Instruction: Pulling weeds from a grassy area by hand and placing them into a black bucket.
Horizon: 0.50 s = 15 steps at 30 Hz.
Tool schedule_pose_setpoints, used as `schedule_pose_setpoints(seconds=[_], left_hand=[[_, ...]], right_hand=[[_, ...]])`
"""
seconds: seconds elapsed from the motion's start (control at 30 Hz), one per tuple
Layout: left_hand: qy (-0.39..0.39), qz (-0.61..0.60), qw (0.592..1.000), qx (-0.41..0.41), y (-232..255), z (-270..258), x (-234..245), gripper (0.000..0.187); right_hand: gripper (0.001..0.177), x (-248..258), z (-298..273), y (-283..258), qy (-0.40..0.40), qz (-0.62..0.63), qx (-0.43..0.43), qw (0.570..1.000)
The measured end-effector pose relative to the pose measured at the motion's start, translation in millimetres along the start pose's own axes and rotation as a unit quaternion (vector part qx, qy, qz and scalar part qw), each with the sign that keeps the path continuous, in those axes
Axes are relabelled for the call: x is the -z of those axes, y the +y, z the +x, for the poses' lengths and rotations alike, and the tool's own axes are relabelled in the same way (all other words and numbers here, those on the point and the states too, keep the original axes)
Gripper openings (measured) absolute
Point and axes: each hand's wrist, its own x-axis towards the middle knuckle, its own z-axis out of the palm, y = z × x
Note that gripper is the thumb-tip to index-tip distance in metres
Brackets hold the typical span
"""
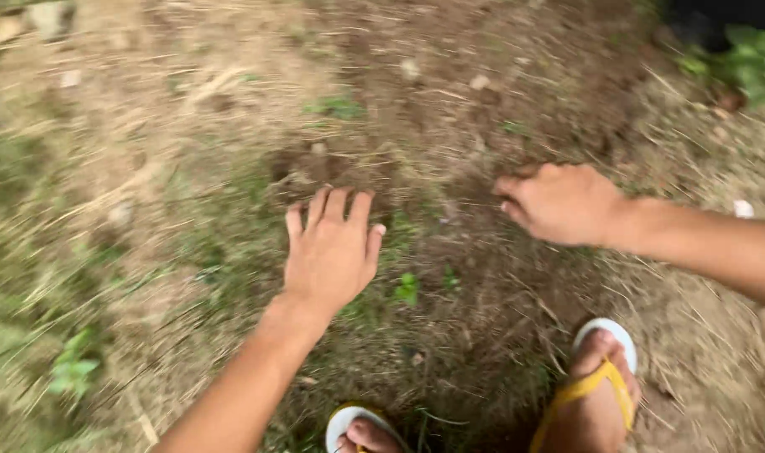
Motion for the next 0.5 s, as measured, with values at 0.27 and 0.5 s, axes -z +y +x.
schedule_pose_setpoints(seconds=[0.27,0.5], left_hand=[[-0.042,-0.019,0.998,-0.052,24,20,-22,0.047],[-0.034,-0.018,0.998,-0.048,19,7,-23,0.049]], right_hand=[[0.071,-98,-58,-38,-0.242,-0.053,0.164,0.955],[0.078,-42,-35,-1,-0.294,-0.229,-0.002,0.928]])
